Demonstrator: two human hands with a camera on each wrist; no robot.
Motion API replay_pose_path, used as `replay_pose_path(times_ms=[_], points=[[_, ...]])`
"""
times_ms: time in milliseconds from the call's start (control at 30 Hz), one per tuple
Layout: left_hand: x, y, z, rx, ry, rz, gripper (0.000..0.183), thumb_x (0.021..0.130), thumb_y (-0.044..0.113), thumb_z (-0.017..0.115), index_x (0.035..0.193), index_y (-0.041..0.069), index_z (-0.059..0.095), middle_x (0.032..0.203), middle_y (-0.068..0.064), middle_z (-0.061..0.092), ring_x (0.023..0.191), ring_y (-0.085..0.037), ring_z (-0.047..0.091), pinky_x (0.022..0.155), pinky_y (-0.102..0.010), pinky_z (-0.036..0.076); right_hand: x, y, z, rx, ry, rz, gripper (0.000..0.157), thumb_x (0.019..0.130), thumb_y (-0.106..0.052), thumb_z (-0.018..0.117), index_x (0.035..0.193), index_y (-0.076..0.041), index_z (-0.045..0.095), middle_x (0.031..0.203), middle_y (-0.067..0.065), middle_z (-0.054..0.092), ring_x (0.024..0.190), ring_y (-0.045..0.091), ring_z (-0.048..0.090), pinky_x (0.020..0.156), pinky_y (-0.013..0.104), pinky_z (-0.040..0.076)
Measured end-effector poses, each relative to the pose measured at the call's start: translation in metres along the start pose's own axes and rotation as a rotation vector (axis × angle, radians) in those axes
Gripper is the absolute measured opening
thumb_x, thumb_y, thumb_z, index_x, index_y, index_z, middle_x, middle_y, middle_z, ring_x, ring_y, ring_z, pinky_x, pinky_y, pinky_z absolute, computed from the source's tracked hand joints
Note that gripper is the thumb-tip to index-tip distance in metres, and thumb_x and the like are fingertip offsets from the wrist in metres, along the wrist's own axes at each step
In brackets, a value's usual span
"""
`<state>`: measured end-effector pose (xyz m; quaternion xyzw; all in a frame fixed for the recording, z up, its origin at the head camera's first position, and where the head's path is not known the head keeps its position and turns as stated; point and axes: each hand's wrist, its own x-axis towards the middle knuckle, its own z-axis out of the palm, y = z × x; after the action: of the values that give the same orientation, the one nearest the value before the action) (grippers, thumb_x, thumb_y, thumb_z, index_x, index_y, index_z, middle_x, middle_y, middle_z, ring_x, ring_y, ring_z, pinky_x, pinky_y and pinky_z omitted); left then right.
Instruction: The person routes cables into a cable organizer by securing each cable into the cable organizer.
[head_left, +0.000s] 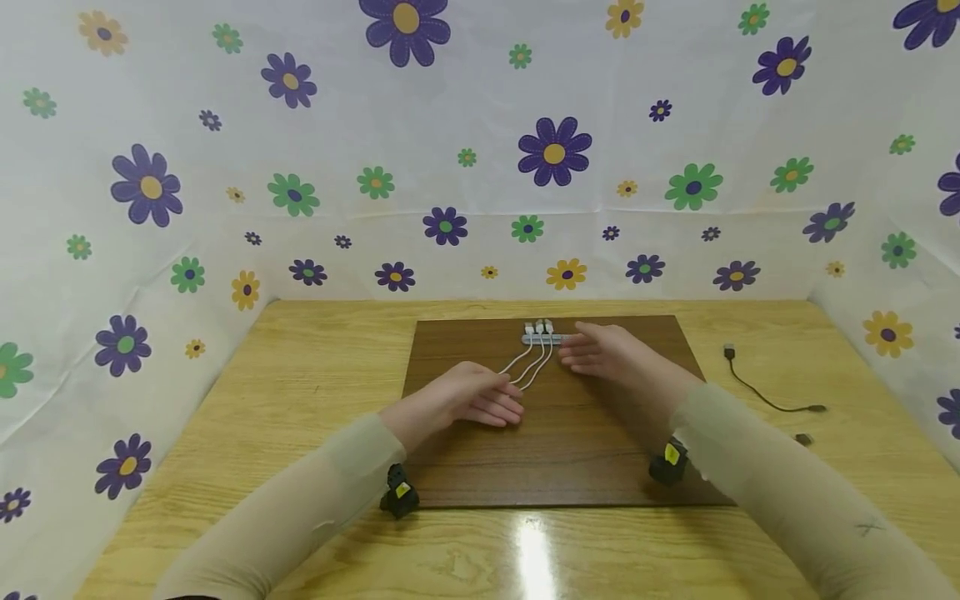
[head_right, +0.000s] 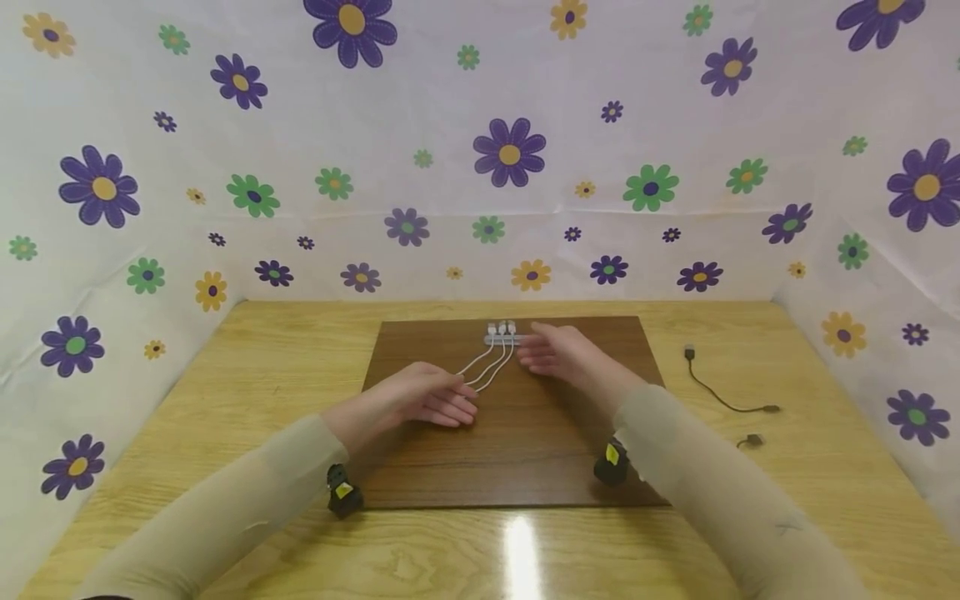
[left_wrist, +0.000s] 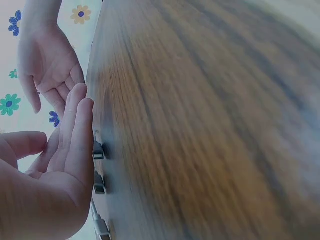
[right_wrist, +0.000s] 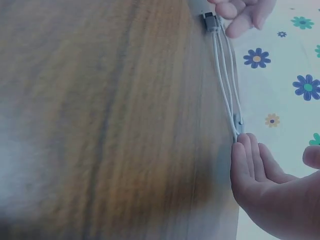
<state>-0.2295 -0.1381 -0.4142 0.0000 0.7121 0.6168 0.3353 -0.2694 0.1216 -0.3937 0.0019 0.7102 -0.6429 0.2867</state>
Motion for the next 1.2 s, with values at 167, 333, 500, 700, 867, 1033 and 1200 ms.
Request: replay_pose_path(times_ms=[167,333,500,700,867,1033,1200], points=[[0.005,0.005,0.007,0.006,0.002,-0.014,0.045,0.117,0.022,0.042,0.132,-0.011,0.068,0.116,-0.025,0.078,0.078,-0.013,0.079,0.082,-0.033,0.068,-0.013,0.004,-0.003,0.010,-0.011,0.030,0.064,0.118,-0.034,0.024,0.157,0.016,0.034,0.163,0.035,0.039,0.138,0.031,0.060,0.125,0.038,0.044],[0.009,0.008,0.017,-0.002,-0.015,-0.022,0.044,0.116,0.021,0.042,0.133,-0.010,0.067,0.121,-0.027,0.076,0.078,-0.014,0.079,0.083,-0.034,0.068,-0.028,0.008,-0.009,-0.011,-0.033,0.028,0.066,0.118,-0.036,0.024,0.157,0.017,0.034,0.161,0.034,0.042,0.124,0.018,0.068,0.117,0.032,0.052],[0.011,0.010,0.026,-0.006,-0.032,-0.015,0.042,0.116,0.020,0.044,0.132,-0.010,0.069,0.120,-0.028,0.076,0.080,-0.015,0.079,0.084,-0.035,0.068,-0.042,0.012,-0.014,0.025,-0.054,0.039,0.067,0.118,-0.036,0.026,0.156,0.019,0.032,0.159,0.032,0.047,0.110,0.010,0.072,0.104,0.025,0.059],[0.014,0.011,0.040,0.005,-0.073,-0.005,0.042,0.115,0.020,0.045,0.131,-0.010,0.069,0.120,-0.030,0.075,0.079,-0.014,0.079,0.083,-0.034,0.068,-0.058,0.023,-0.020,0.049,-0.078,0.063,0.068,0.118,-0.035,0.026,0.156,0.020,0.030,0.156,0.031,0.052,0.108,0.009,0.072,0.102,0.026,0.060],[0.018,0.011,0.053,0.008,-0.111,-0.002,0.041,0.115,0.019,0.045,0.132,-0.010,0.069,0.124,-0.032,0.072,0.079,-0.014,0.080,0.081,-0.033,0.068,-0.072,0.037,-0.028,0.052,-0.100,0.067,0.069,0.118,-0.035,0.024,0.157,0.022,0.026,0.159,0.034,0.046,0.112,0.010,0.071,0.104,0.028,0.060],[0.020,0.013,0.062,0.010,-0.131,-0.001,0.042,0.115,0.020,0.045,0.132,-0.010,0.068,0.125,-0.032,0.071,0.083,-0.016,0.080,0.084,-0.034,0.068,-0.083,0.046,-0.036,0.043,-0.114,0.066,0.068,0.118,-0.033,0.023,0.156,0.024,0.024,0.161,0.037,0.041,0.114,0.010,0.070,0.107,0.030,0.059],[0.024,0.012,0.070,0.002,-0.149,0.006,0.042,0.115,0.020,0.045,0.131,-0.011,0.069,0.124,-0.033,0.071,0.082,-0.017,0.080,0.085,-0.035,0.068,-0.092,0.051,-0.040,0.030,-0.100,0.082,0.066,0.118,-0.031,0.027,0.154,0.025,0.028,0.143,0.029,0.064,0.110,0.011,0.072,0.102,0.030,0.061]])
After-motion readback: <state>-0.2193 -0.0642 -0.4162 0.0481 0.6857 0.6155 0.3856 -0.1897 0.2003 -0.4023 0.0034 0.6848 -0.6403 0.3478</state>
